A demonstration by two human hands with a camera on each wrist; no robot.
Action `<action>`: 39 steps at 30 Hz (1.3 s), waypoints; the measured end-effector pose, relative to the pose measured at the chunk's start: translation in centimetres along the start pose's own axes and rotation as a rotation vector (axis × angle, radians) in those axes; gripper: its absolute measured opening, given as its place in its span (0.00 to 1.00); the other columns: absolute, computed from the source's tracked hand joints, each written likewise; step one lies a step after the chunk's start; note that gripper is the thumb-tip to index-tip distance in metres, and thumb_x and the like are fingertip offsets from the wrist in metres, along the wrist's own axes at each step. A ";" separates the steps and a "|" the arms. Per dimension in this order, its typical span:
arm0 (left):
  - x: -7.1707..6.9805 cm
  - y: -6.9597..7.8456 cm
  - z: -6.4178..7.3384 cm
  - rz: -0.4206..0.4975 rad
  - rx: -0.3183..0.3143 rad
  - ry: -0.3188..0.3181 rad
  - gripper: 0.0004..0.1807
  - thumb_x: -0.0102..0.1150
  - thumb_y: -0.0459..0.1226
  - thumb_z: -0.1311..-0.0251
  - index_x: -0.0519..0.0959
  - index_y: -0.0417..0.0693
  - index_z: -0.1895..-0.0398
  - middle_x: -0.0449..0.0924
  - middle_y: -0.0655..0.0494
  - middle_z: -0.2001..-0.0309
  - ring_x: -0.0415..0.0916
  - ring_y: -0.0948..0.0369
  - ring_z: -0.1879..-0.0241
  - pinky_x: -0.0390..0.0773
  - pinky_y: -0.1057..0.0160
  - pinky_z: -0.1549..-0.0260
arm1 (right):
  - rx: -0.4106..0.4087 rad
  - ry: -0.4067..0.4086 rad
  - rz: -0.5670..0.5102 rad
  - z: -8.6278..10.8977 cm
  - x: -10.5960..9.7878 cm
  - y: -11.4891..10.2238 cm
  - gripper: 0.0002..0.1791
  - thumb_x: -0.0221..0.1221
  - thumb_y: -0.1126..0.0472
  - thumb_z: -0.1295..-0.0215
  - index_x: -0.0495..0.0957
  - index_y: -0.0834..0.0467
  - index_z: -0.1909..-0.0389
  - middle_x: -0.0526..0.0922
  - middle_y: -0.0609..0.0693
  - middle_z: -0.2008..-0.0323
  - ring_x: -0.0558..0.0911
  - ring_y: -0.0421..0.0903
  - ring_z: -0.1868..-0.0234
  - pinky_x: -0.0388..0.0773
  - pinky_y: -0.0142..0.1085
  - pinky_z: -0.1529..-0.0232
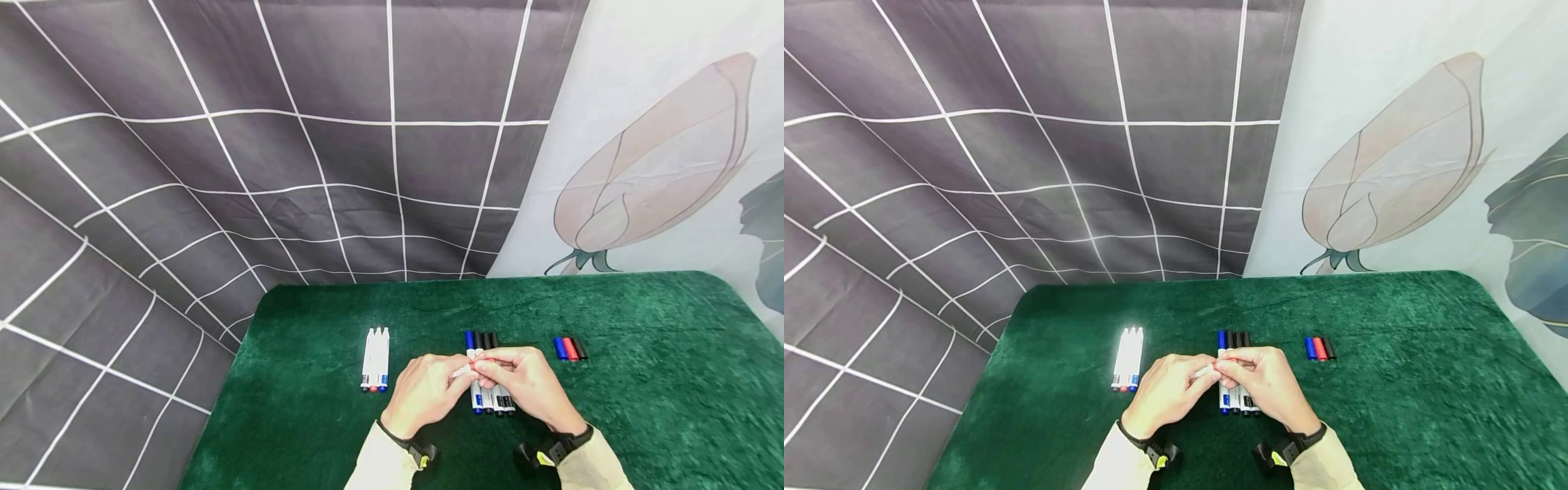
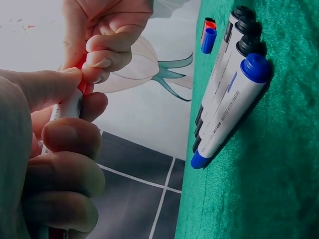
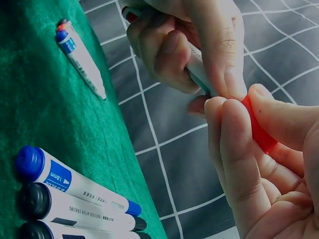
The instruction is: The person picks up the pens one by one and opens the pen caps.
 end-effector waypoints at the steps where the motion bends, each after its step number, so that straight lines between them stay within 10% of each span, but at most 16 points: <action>1: 0.0 -0.1 0.0 0.002 -0.005 -0.004 0.17 0.46 0.54 0.25 0.79 0.62 0.68 0.62 0.70 0.82 0.61 0.73 0.82 0.57 0.75 0.83 | -0.004 0.002 0.006 0.0 0.0 0.0 0.12 0.62 0.63 0.31 0.86 0.66 0.53 0.89 0.50 0.66 0.86 0.41 0.72 0.83 0.35 0.67; 30: 0.1 -0.5 0.1 0.053 -0.044 -0.052 0.18 0.48 0.55 0.27 0.73 0.62 0.74 0.58 0.69 0.84 0.58 0.73 0.84 0.55 0.73 0.85 | -0.073 -0.038 0.009 0.1 0.1 -0.6 0.11 0.62 0.64 0.32 0.86 0.63 0.53 0.89 0.52 0.60 0.87 0.38 0.65 0.83 0.35 0.65; 39: -0.1 -0.4 0.0 -0.016 -0.032 0.018 0.16 0.50 0.54 0.27 0.73 0.60 0.73 0.61 0.70 0.83 0.60 0.71 0.83 0.55 0.73 0.83 | 0.039 -0.015 -0.006 -0.1 -0.2 0.0 0.15 0.66 0.58 0.34 0.85 0.64 0.53 0.89 0.52 0.60 0.88 0.42 0.63 0.83 0.36 0.61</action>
Point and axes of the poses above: each hand's wrist, its own z-axis away from the middle knuckle, its own x-axis out of the palm, y = z × x, the point moved 7 cm from there along -z, towards the middle knuckle
